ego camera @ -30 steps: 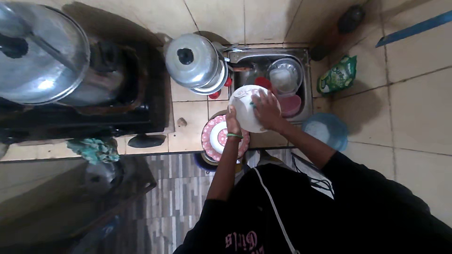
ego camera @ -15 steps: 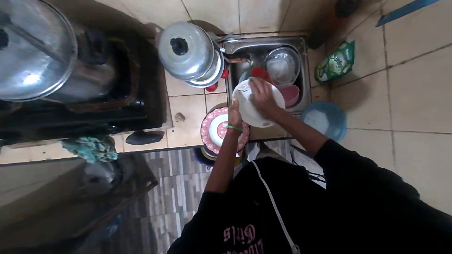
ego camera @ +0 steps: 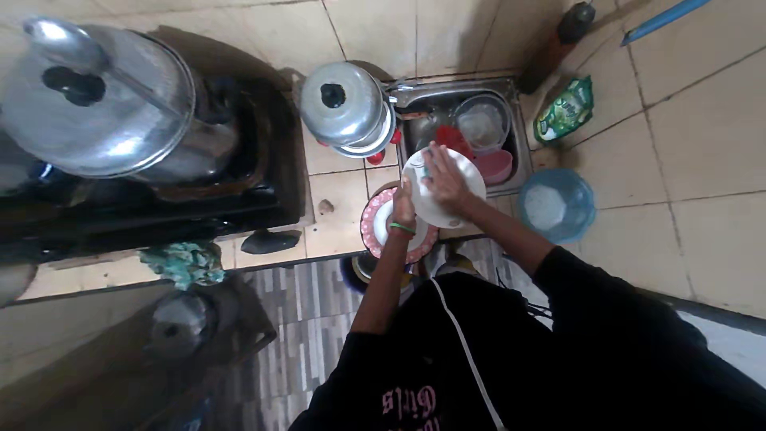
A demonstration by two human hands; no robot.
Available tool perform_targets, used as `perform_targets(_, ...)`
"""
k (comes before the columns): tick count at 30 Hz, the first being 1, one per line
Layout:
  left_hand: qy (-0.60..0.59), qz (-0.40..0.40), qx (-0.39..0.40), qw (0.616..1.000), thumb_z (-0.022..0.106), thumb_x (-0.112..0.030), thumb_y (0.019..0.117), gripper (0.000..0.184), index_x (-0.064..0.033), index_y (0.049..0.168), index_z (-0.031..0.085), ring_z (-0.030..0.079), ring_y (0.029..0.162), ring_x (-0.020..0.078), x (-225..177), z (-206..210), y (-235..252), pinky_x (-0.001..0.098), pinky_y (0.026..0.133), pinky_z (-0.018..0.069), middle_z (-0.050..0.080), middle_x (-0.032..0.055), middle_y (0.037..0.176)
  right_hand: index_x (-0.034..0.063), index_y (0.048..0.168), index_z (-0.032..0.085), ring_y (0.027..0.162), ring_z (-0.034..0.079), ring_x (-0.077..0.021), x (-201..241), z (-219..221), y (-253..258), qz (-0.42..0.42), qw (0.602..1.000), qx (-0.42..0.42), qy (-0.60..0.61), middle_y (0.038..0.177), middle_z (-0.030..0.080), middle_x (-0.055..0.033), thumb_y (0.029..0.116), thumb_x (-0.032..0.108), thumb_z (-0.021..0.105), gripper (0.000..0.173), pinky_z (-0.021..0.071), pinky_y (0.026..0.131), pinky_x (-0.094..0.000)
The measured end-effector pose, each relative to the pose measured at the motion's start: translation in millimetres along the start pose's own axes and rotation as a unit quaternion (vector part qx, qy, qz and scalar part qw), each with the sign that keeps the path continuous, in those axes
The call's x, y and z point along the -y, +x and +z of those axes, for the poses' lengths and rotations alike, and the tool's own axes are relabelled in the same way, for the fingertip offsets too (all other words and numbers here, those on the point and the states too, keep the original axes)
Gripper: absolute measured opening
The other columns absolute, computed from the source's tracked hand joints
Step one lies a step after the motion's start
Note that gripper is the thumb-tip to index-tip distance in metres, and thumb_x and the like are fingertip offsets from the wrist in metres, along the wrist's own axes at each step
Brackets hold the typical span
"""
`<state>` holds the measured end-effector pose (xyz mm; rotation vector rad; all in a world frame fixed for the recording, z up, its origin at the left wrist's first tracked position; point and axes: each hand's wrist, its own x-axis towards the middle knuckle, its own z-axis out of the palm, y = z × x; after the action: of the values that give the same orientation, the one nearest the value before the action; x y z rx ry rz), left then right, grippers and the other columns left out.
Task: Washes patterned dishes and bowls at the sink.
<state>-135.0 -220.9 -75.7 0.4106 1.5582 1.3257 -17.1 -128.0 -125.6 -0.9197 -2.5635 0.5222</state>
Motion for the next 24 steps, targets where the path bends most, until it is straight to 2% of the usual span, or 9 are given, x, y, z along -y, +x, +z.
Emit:
perform_targets(2,-0.005,0.02,-0.005,1.0,0.023,-0.034,0.1128,0.053,0.003,0.136,0.052,0.062,0.108,0.0166,2,1,2,0.0382,0.096,0.0517,0.063,0.0165,0.122,-0.0091,0.144,0.051,0.153,0.026,-0.0443,42,-6,-1,-0.037,0.991,0.014,0.128,0.16,0.035,-0.0287,0.1024,0.011,0.043,0.047,0.023,0.126,-0.0534)
perform_targets(3,-0.007,0.026,-0.01,1.0,0.021,-0.033,0.1127,0.054,0.0037,0.14,0.049,0.06,0.114,0.0181,2,-3,4,0.0389,0.1,0.049,0.06,0.0184,0.129,-0.0105,0.148,0.045,0.154,0.026,-0.0406,61,-15,-5,-0.033,0.98,0.059,0.189,0.161,0.034,-0.0281,0.1026,0.007,0.042,0.049,0.0243,0.127,-0.0489)
perform_targets(5,-0.009,0.023,-0.051,0.998,0.022,-0.034,0.1132,0.055,0.0048,0.145,0.043,0.057,0.12,0.0213,-4,-8,9,0.0396,0.104,0.0459,0.056,0.0218,0.136,-0.0046,0.156,0.036,0.152,0.033,-0.0324,80,-36,-16,0.003,0.961,0.149,0.232,0.163,0.034,-0.0233,0.1061,0.011,0.042,0.052,0.0311,0.124,-0.0447)
perform_targets(7,-0.005,0.008,-0.073,0.997,0.028,-0.035,0.1131,0.055,0.0009,0.154,0.036,0.054,0.129,0.0231,-13,-14,9,0.0406,0.11,0.0437,0.051,0.0228,0.146,0.0034,0.152,0.049,0.144,0.048,-0.0299,76,-47,-30,0.002,0.964,0.179,0.198,0.157,0.047,-0.0169,0.1078,0.02,0.048,0.047,0.0419,0.116,-0.0486)
perform_targets(9,0.004,0.006,-0.086,0.996,0.031,-0.036,0.1127,0.053,-0.0002,0.15,0.042,0.06,0.12,0.0207,-19,-17,12,0.0398,0.103,0.0488,0.058,0.0212,0.138,0.0111,0.142,0.062,0.139,0.054,-0.0272,46,-53,-36,-0.032,0.97,0.186,0.153,0.15,0.056,-0.0111,0.1069,0.025,0.051,0.039,0.0458,0.112,-0.0493)
perform_targets(14,0.016,-0.01,-0.029,0.999,0.031,-0.036,0.1124,0.051,0.0012,0.143,0.049,0.062,0.113,0.0197,-21,-11,14,0.0407,0.099,0.0513,0.062,0.0194,0.129,0.013,0.141,0.063,0.144,0.044,-0.0406,-42,-52,-11,-0.079,0.995,0.056,-0.031,0.154,0.052,-0.0127,0.1032,0.021,0.052,0.04,0.0369,0.116,-0.0599)
perform_targets(17,0.027,-0.052,0.014,0.998,0.031,-0.04,0.112,0.052,0.0,0.136,0.053,0.064,0.105,0.0194,-14,6,17,0.0423,0.093,0.0537,0.065,0.0168,0.12,0.0112,0.155,0.046,0.151,0.032,-0.0416,-33,-33,10,-0.028,0.998,0.021,-0.055,0.164,0.036,-0.0164,0.1059,0.024,0.046,0.051,0.0293,0.119,-0.0617)
perform_targets(21,0.027,-0.066,0.072,0.995,0.027,-0.039,0.1123,0.051,-0.0023,0.134,0.053,0.063,0.098,0.0136,-14,5,24,0.0381,0.089,0.0542,0.065,0.0108,0.112,0.0059,0.15,0.051,0.151,0.035,-0.0375,-12,-16,16,-0.124,0.99,0.037,0.049,0.161,0.041,-0.017,0.1074,0.024,0.045,0.047,0.0273,0.123,-0.0553)
perform_targets(24,0.01,-0.062,0.052,0.997,0.028,-0.039,0.1121,0.049,-0.0029,0.134,0.053,0.065,0.096,0.0133,-10,4,24,0.0371,0.086,0.056,0.066,0.0106,0.111,0.0163,0.154,0.049,0.151,0.035,-0.0366,-33,-23,10,-0.013,0.999,0.029,-0.023,0.162,0.042,-0.0111,0.1056,0.027,0.048,0.049,0.0282,0.121,-0.0587)
